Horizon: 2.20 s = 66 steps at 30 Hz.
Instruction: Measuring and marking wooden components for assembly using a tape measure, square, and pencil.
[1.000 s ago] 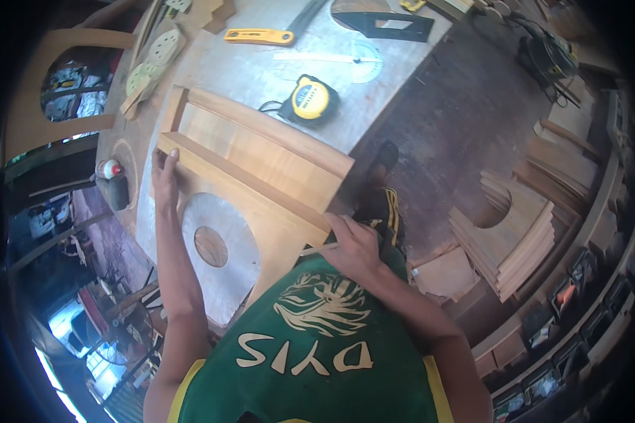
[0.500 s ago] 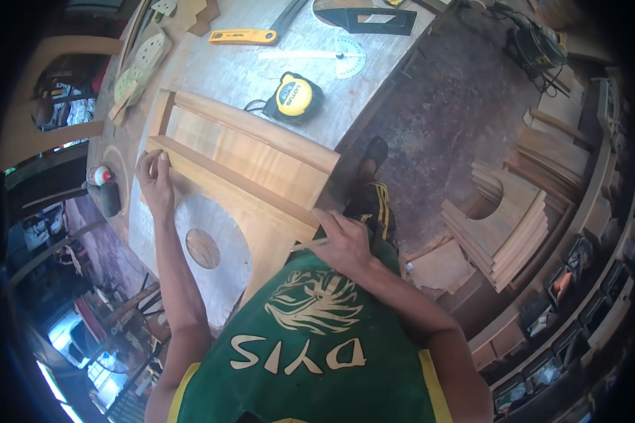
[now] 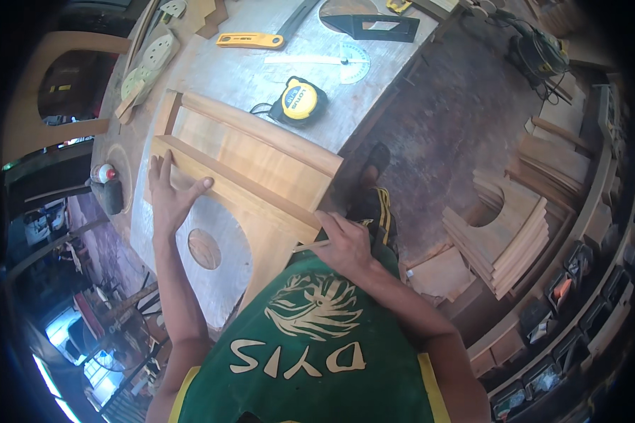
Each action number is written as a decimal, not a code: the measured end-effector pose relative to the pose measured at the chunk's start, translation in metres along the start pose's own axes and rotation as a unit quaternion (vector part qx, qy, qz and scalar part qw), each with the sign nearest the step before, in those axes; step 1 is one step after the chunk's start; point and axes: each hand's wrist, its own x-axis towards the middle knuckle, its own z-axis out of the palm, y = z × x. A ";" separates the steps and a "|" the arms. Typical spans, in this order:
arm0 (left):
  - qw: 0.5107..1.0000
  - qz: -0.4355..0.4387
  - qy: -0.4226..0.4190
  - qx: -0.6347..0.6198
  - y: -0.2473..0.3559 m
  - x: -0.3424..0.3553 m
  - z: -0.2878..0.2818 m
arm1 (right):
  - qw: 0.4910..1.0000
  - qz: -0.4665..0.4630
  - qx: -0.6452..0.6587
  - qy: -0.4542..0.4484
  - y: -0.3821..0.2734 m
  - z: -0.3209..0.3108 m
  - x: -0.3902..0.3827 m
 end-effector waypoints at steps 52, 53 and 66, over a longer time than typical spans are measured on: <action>0.984 -0.010 -0.117 0.135 0.015 0.018 -0.011 | 0.958 -0.075 0.110 -0.255 -0.066 0.167 0.317; 0.982 -0.013 -0.120 0.146 0.016 0.018 -0.012 | 0.956 -0.090 0.106 -0.257 -0.068 0.166 0.320; 0.982 -0.020 -0.109 0.156 0.018 0.016 -0.010 | 0.904 -0.154 -0.043 -0.397 -0.036 -0.067 0.150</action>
